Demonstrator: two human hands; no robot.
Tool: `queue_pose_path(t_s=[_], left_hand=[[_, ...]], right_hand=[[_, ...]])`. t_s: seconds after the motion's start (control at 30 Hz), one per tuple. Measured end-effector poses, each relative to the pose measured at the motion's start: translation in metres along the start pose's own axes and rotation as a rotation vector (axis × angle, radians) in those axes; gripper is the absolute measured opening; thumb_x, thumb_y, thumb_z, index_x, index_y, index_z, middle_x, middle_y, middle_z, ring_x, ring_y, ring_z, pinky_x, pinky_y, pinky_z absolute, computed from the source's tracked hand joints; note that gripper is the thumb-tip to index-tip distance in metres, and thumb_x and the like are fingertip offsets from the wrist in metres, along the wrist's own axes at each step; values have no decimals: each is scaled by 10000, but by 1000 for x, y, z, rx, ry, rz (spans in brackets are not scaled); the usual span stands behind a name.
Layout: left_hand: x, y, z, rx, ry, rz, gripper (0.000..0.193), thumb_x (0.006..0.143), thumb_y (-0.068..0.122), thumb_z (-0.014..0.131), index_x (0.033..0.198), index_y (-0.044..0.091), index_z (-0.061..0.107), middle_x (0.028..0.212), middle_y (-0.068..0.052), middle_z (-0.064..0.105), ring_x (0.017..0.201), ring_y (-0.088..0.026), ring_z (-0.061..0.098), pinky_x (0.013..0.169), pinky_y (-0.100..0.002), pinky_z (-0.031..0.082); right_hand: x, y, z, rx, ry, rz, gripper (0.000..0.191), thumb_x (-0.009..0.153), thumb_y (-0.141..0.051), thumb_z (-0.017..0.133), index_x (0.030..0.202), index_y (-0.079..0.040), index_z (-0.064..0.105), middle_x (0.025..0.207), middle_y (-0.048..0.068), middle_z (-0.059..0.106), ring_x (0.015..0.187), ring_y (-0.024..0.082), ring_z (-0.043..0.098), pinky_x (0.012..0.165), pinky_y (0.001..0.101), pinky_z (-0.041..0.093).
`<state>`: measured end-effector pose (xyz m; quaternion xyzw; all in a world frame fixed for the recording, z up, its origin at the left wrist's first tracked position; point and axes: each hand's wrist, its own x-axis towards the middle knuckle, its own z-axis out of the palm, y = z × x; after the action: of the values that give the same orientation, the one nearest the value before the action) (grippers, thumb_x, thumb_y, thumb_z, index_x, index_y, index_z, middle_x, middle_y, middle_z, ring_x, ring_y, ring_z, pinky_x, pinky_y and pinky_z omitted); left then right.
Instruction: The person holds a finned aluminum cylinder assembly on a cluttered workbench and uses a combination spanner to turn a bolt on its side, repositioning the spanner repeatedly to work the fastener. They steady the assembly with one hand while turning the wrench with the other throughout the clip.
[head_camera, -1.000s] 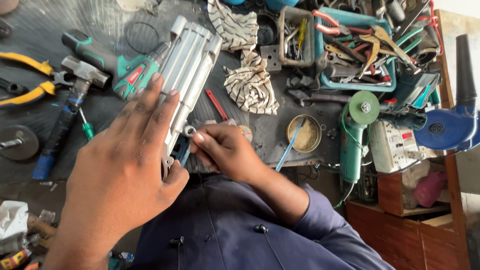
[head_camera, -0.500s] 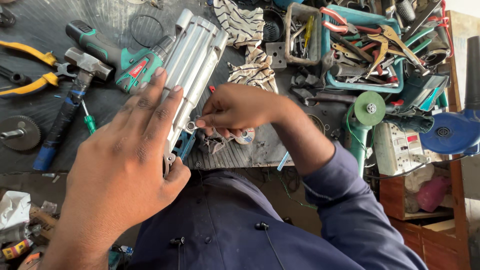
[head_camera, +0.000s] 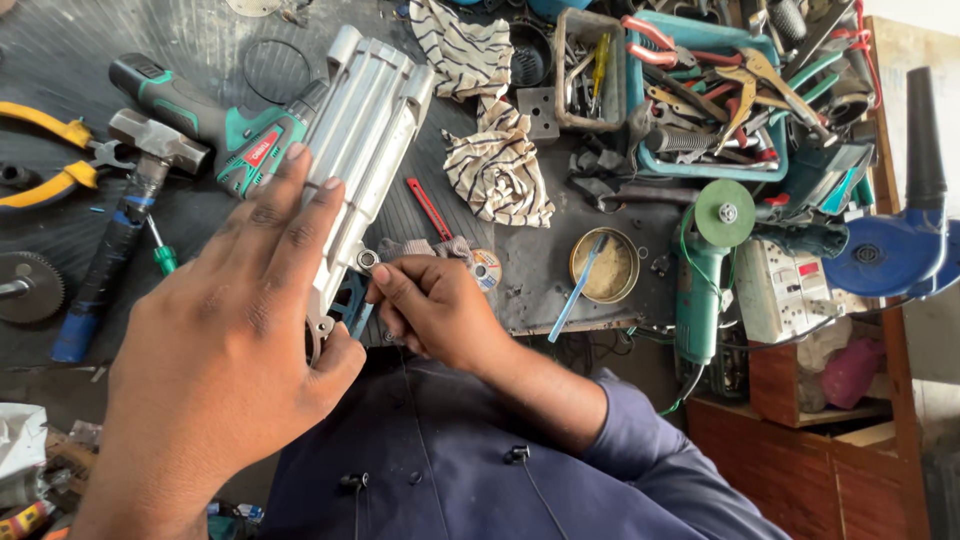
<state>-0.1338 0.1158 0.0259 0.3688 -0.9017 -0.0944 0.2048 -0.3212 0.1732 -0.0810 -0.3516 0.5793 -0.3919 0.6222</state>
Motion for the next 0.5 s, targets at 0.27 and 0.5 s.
queue_pose_path(t_s=[0.27, 0.5], left_hand=[[1, 3, -1, 38, 9, 14, 902, 689, 315, 737, 1495, 24, 455, 1567, -217, 456, 1323, -374, 574, 918, -441, 557], [-2, 2, 1, 16, -6, 13, 892, 690, 269, 746, 1495, 25, 450, 1564, -221, 461, 1319, -380, 575, 935, -452, 553]], right_hand=[[3, -52, -50, -395, -288, -250, 384, 1064, -358, 597, 932, -29, 744, 653, -31, 579, 596, 60, 529, 542, 262, 445], [58, -93, -59, -819, -516, -83, 412, 941, -435, 684, 829, -54, 792, 550, -32, 617, 479, 65, 568, 443, 277, 438]])
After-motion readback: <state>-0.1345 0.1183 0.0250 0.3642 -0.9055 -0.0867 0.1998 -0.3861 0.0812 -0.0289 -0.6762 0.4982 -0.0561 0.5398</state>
